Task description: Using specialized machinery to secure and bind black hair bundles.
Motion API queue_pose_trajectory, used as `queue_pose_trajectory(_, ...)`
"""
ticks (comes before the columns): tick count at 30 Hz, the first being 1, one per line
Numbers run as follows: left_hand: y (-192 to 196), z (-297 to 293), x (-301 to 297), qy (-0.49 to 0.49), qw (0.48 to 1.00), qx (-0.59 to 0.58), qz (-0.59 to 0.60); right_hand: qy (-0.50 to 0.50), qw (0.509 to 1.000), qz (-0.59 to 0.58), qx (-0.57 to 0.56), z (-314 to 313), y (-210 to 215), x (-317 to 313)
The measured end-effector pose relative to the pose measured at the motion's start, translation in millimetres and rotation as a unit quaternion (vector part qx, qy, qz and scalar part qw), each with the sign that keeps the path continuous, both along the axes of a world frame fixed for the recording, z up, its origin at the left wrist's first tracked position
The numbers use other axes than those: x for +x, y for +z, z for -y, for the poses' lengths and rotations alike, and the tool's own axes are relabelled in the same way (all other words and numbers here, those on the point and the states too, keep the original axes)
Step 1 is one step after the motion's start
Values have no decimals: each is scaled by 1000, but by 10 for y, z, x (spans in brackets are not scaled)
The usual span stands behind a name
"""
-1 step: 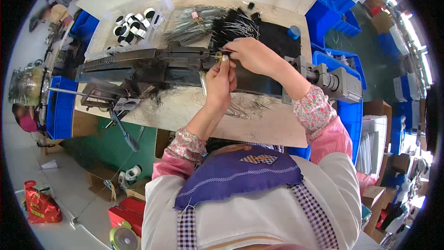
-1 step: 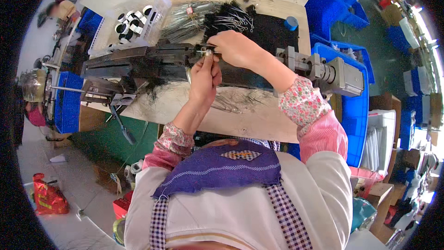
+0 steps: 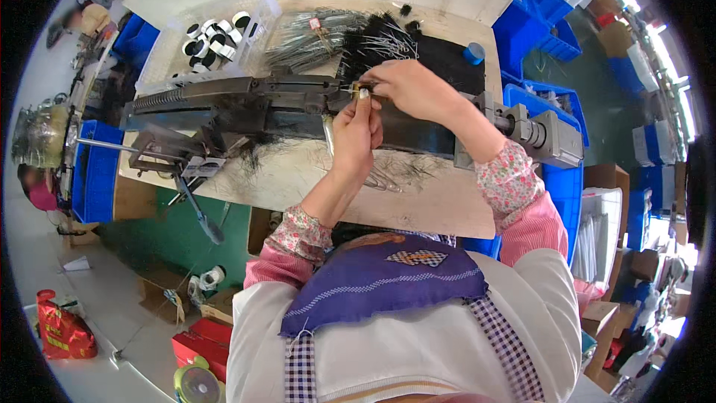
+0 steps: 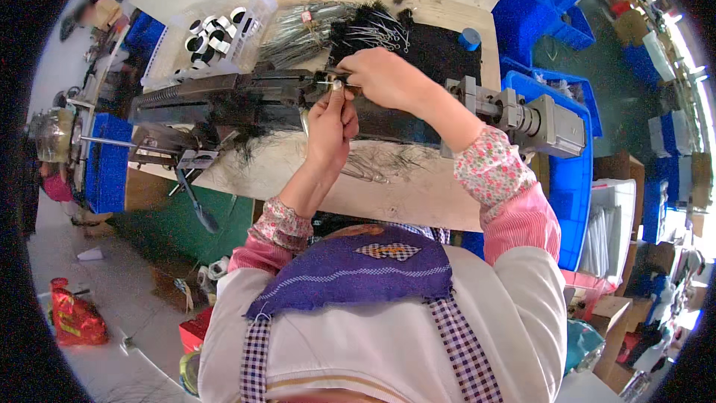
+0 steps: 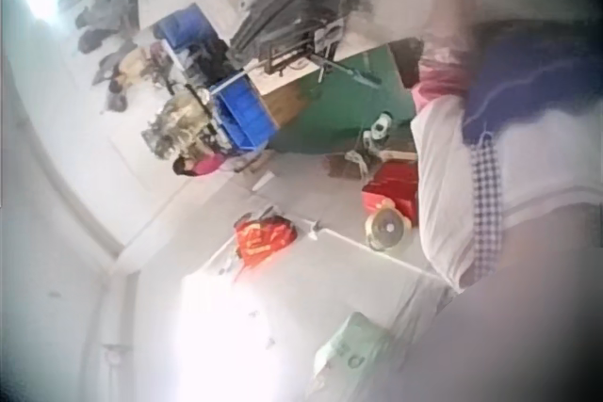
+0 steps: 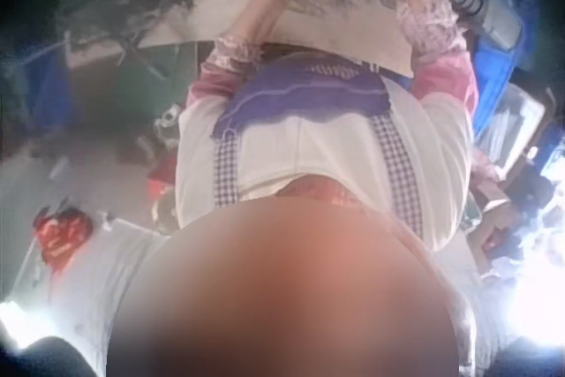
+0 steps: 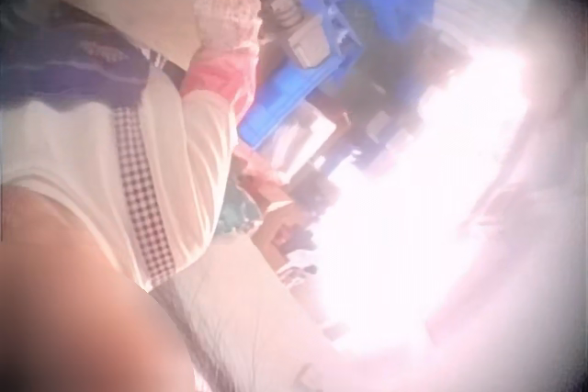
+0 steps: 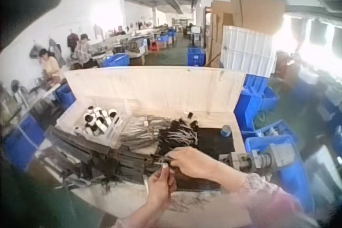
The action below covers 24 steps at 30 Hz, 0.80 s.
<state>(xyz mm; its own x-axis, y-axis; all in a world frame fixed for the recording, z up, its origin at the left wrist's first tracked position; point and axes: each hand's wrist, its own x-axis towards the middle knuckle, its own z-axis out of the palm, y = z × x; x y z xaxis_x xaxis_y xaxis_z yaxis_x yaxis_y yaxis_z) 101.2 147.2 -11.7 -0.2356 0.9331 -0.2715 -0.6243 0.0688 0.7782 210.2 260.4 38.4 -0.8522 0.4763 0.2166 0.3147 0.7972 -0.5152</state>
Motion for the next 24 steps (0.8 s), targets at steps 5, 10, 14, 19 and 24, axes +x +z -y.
queue_pose_trajectory(5, -18, -27, -3, 1, 1000, -7, 6, -65, 929, 17, -364, -89, 279, -1)
queue_pose_trajectory(10, 3, -113, 72, -81, 986, 106, 97, -35, 939, 39, -339, -226, 227, -40)
queue_pose_trajectory(14, 154, -120, -108, -79, 922, 64, 374, -30, 997, 63, 19, -185, 350, 73)
queue_pose_trajectory(19, 226, -82, -198, -68, 914, 87, 390, -43, 982, 17, 184, 334, 311, 29)
queue_pose_trajectory(24, 176, 26, -186, -25, 927, 89, 363, -94, 989, -31, 112, 151, 280, 40)
